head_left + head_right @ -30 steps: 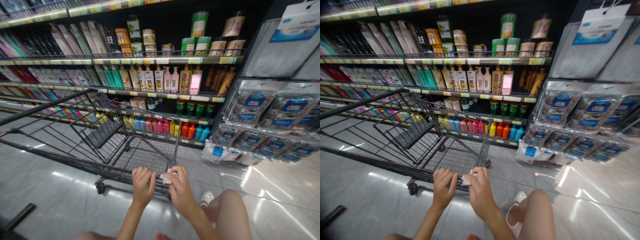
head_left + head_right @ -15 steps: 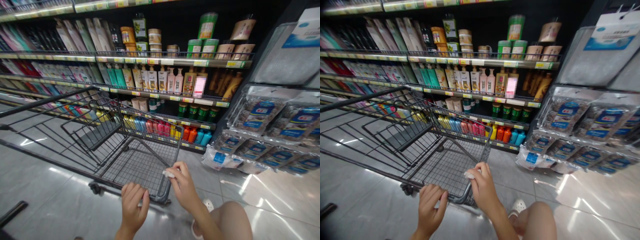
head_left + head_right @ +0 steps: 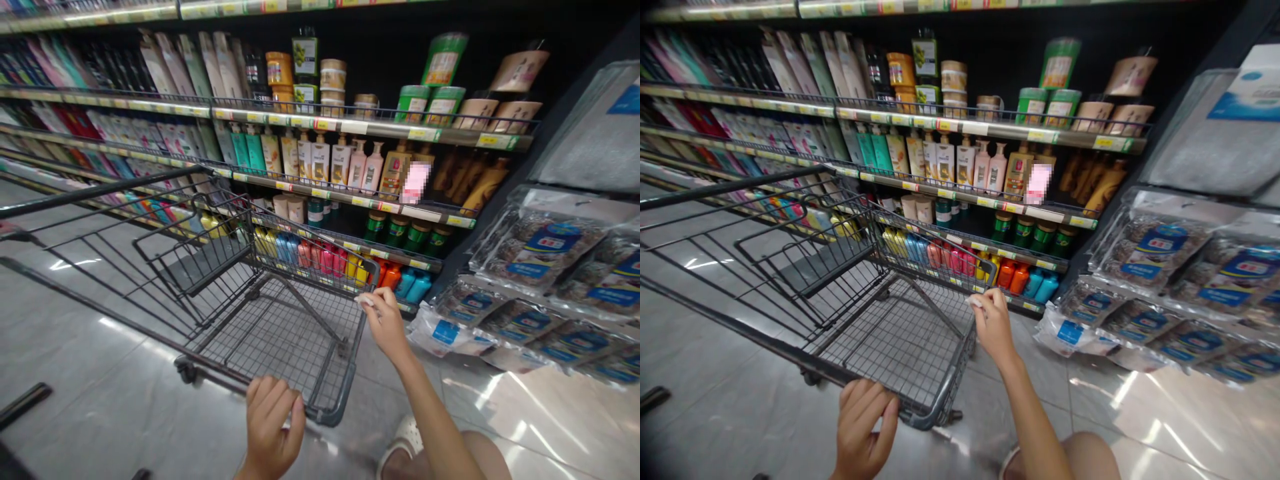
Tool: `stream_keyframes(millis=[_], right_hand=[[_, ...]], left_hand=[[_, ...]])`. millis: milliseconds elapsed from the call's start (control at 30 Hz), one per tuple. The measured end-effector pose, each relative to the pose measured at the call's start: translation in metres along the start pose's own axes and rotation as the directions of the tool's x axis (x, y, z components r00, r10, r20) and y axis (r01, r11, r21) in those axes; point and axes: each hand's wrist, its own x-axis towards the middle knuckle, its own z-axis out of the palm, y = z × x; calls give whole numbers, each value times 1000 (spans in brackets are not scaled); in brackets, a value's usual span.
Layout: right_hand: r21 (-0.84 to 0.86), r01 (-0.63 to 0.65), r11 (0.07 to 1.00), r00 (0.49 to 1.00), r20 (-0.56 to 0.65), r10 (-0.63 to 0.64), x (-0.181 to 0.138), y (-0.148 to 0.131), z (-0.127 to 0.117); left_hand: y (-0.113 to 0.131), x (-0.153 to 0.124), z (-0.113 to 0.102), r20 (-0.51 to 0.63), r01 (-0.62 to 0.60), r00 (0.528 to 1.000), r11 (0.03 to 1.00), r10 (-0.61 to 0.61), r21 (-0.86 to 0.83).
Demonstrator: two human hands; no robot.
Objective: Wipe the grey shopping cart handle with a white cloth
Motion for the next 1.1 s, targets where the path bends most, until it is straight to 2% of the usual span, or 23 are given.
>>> stream_keyframes(millis=[233,400,533,667,833,967,1100], right_hand=[[-217,92,972,993,93,-73,29,14,-3],[-248,41,968,994,108,-15,31,7,-6],[-177,20,984,989,149,7,15,-8,-9],[-98,20,995,981,192,-1,-10,-33,-14],[-31,-14,999,971,237,21,-40,-67,-20],[76,-77,994,976,211,60,-61,-82,-21],[226,-199,954,979,89,183,-84,-89,-17]], left_hand=[[0,3,4,-30,-7,1000,1000,7,4],[1,2,0,24,6,1000,1000,-6,-8],[-1,1,-10,105,-9,994,998,14,-54],[-6,0,-19,188,-94,976,992,109,-84],[-12,-1,-20,200,-120,972,992,124,-34],[-11,-1,-20,201,-135,970,991,136,-16],[-10,-1,-21,196,-132,972,991,132,-9]])
